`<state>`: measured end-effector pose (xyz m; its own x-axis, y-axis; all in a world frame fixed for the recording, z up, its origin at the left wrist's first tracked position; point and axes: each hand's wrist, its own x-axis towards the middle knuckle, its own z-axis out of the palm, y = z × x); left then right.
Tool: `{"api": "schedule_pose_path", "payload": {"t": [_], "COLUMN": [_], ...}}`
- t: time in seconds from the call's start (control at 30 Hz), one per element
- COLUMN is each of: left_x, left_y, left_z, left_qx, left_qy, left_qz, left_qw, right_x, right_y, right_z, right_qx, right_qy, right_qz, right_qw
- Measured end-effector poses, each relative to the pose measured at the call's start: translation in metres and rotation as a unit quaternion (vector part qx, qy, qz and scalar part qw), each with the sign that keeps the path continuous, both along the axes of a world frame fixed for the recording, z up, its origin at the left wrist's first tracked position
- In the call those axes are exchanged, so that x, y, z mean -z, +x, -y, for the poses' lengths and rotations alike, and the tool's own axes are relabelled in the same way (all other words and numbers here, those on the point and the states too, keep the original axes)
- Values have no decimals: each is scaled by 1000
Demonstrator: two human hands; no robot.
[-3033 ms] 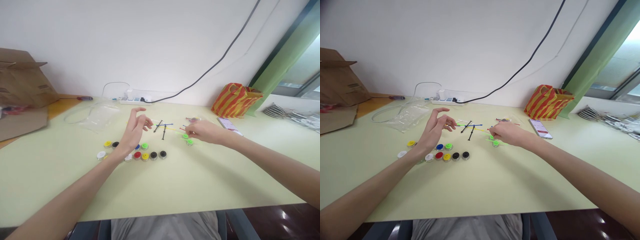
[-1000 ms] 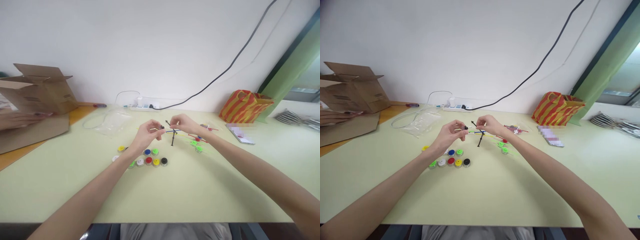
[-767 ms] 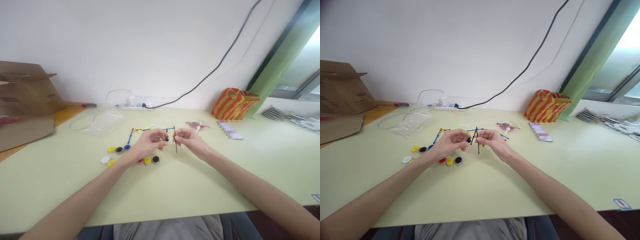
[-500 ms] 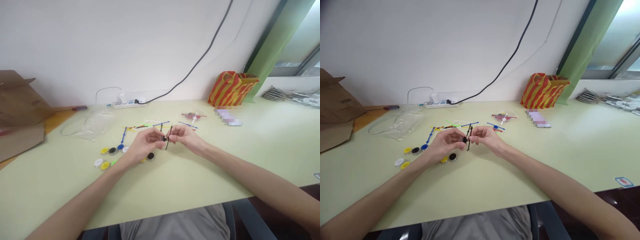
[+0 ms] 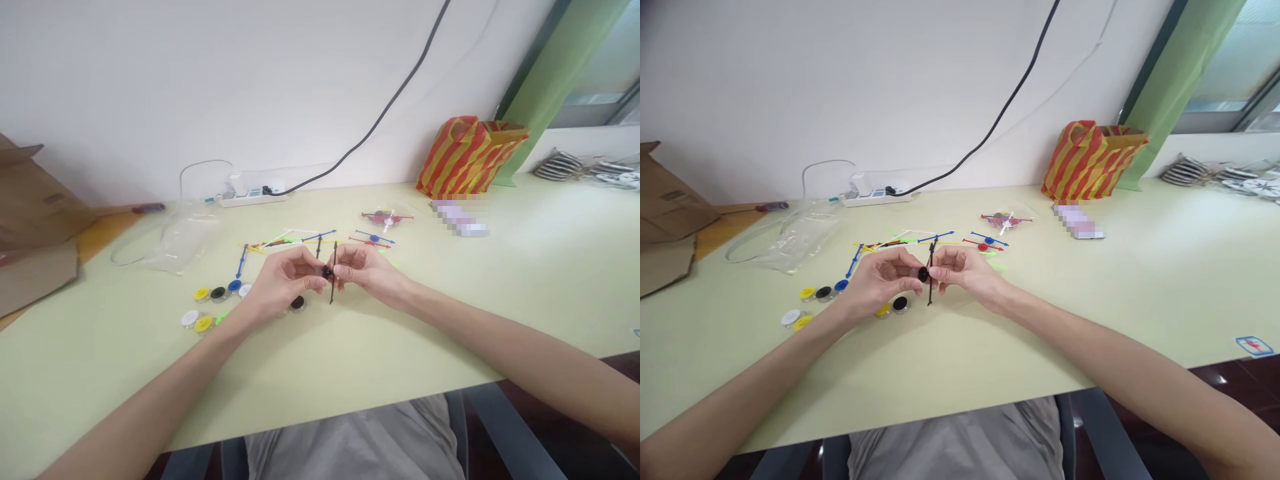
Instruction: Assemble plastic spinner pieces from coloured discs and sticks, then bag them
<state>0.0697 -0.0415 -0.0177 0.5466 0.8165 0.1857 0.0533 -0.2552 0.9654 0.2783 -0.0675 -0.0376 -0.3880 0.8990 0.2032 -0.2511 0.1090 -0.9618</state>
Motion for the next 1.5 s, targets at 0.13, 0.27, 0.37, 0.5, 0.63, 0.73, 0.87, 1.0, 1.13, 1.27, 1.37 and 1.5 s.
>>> {"api": "schedule_pose_path", "payload": {"t": [0.13, 0.27, 0.37, 0.5, 0.63, 0.73, 0.87, 1.0, 1.13, 1.27, 1.37, 1.5], "left_x": [-2, -1, -1, -1, -3, -3, -2, -3, -2, -2, -3, -6], "left_y": [2, 3, 3, 3, 5, 7, 8, 5, 3, 4, 5, 5], "left_z": [3, 6, 7, 10, 15, 19, 24, 26, 25, 21, 17, 16], "left_qx": [0, -10, -17, -21, -34, -44, -46, -50, -42, -41, -50, -60], "left_qy": [-9, 8, 16, 13, 26, 23, 23, 53, 88, 76, 96, 146], "left_qz": [-9, -6, -9, -11, -2, 17, 37, 25, 5, -7, -33, -110], "left_qw": [1000, 1000, 1000, 1000, 999, 999, 998, 997, 995, 996, 994, 981], "right_x": [-1, -2, -3, -3, -1, 0, -1, -4, -6, -10, -14, -19], "right_y": [0, -1, -2, -3, -4, -6, -7, -8, -9, -7, -2, 3], "right_z": [0, 2, 4, 6, 6, 7, 11, 15, 17, 15, 11, 8], "right_qx": [10, 1, -12, -16, -9, -8, -20, -26, -31, -21, 0, 14], "right_qy": [-15, -37, -40, -28, -3, 5, 20, 51, 56, 60, 81, 106], "right_qz": [-2, -15, -14, -5, 15, 15, 20, 29, 26, 50, 79, 120], "right_qw": [1000, 999, 999, 999, 1000, 1000, 999, 998, 998, 997, 994, 987]}}
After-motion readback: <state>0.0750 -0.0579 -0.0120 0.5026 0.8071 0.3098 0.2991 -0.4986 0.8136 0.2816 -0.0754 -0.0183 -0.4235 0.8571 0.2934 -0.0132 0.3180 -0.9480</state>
